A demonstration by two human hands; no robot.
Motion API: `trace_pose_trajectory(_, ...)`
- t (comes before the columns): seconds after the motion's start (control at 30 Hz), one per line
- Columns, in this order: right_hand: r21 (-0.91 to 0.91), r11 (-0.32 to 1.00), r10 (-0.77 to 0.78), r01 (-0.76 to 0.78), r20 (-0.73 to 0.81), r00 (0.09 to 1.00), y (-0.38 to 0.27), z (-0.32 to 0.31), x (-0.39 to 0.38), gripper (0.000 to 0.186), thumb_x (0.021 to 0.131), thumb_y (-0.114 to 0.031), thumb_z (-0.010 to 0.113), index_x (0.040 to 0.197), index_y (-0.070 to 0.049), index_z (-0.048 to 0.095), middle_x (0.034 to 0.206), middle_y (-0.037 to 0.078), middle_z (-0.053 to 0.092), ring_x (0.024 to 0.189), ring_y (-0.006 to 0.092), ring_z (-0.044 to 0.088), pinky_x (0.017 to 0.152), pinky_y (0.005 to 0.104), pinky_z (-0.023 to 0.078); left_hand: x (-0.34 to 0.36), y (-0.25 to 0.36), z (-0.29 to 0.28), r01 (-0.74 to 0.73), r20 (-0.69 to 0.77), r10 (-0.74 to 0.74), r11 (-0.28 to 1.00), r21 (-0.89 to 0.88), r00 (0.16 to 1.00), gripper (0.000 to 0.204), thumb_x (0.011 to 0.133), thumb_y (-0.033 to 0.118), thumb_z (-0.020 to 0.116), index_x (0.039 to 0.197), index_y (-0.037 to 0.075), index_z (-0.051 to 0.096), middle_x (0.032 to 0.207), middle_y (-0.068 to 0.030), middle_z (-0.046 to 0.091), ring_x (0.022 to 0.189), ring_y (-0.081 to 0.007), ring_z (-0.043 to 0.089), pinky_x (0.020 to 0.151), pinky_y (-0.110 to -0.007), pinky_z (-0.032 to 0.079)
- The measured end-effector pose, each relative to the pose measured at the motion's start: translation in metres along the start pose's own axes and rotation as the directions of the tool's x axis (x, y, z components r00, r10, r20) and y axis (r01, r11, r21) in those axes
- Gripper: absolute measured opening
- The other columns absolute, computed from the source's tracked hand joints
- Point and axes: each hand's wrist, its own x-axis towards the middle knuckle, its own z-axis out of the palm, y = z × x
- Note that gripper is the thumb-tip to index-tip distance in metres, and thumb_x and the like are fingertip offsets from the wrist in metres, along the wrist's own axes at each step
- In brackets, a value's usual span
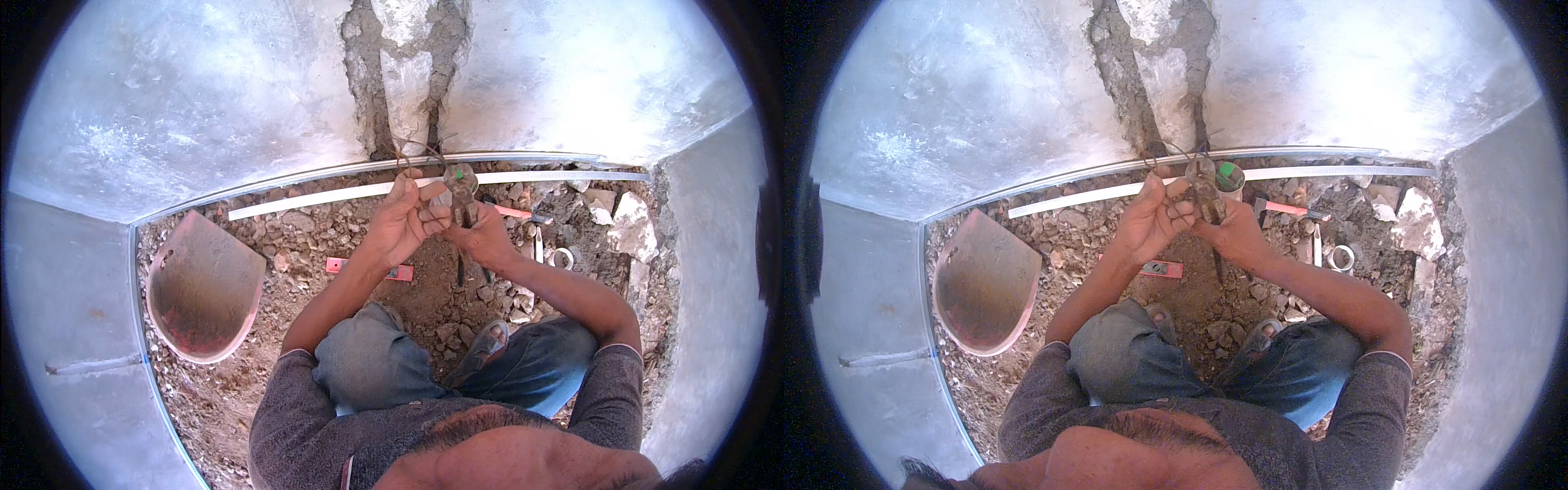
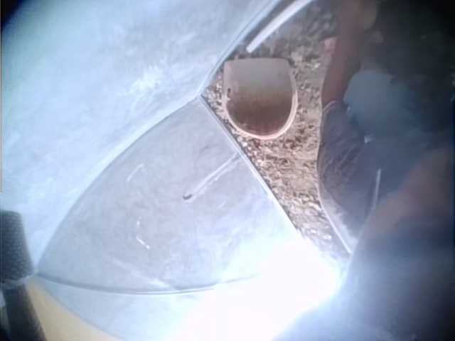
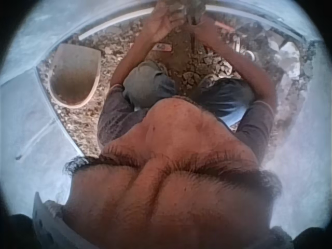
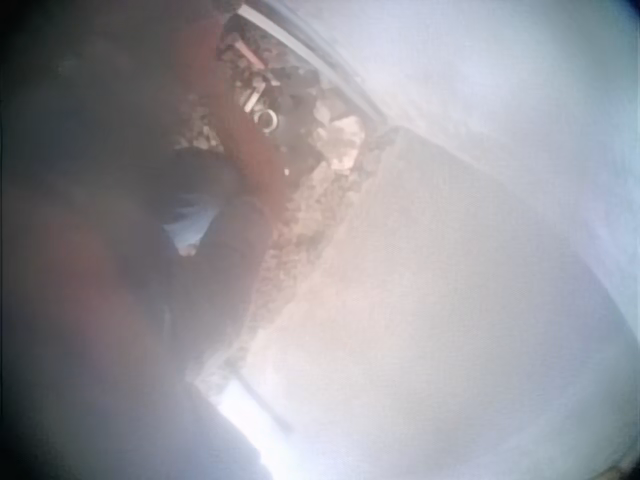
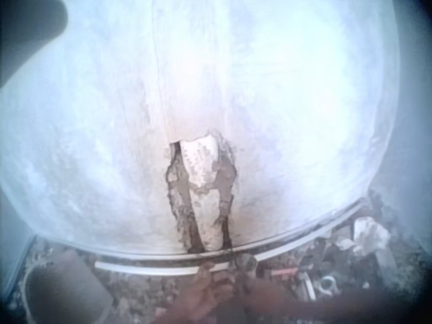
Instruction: The person positions a wire into a groove in a concrete wall by hand, uses pliers to pull and position the wire, and secures the installation into the groove.
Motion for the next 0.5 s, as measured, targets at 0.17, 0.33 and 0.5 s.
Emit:
trace_pose_trajectory(0.17, 0.108, 0.980, 0.158, -0.164, 0.070, 0.985, -0.019, -0.004, 0.005, 0.038, 0.080, -0.015, 0.071, 0.112, -0.004, 0.056, 0.083, 0.004, 0.061, 0.067, 0.0094, 0.058, 0.052, 0.0235, 0.047, 0.002, 0.001, -0.024, -0.096, -0.103, 0.095, 0.995, -0.008, 0.990, 0.012, 0.095, 0.023, 0.049, 0.102, 0.014, 0.045, 0.110, -0.0139, 0.061, 0.089, -0.0247, 0.066, 0.072, -0.037, 0.058)
trace_pose_trajectory(0.33, 0.067, 0.995, 0.080, -0.079, -0.022, 0.997, -0.022, -0.010, 0.006, 0.046, 0.078, -0.016, 0.074, 0.117, -0.004, 0.053, 0.089, 0.003, 0.060, 0.064, 0.0075, 0.056, 0.052, 0.0225, 0.046, 0.005, -0.001, -0.026, -0.185, -0.277, 0.197, 0.980, 0.067, 0.941, 0.011, 0.095, 0.021, 0.050, 0.100, 0.012, 0.046, 0.110, -0.0155, 0.061, 0.089, -0.0249, 0.066, 0.073, -0.036, 0.058)
trace_pose_trajectory(0.5, 0.033, 0.985, 0.154, -0.168, 0.263, 0.952, -0.027, -0.003, 0.001, 0.042, 0.077, -0.017, 0.075, 0.112, -0.003, 0.057, 0.087, 0.002, 0.062, 0.061, 0.0070, 0.055, 0.052, 0.0223, 0.045, 0.006, -0.006, -0.023, -0.259, -0.283, 0.314, 0.942, 0.215, 0.906, 0.014, 0.094, 0.020, 0.052, 0.100, 0.009, 0.047, 0.107, -0.0149, 0.062, 0.085, -0.0214, 0.065, 0.071, -0.034, 0.057)
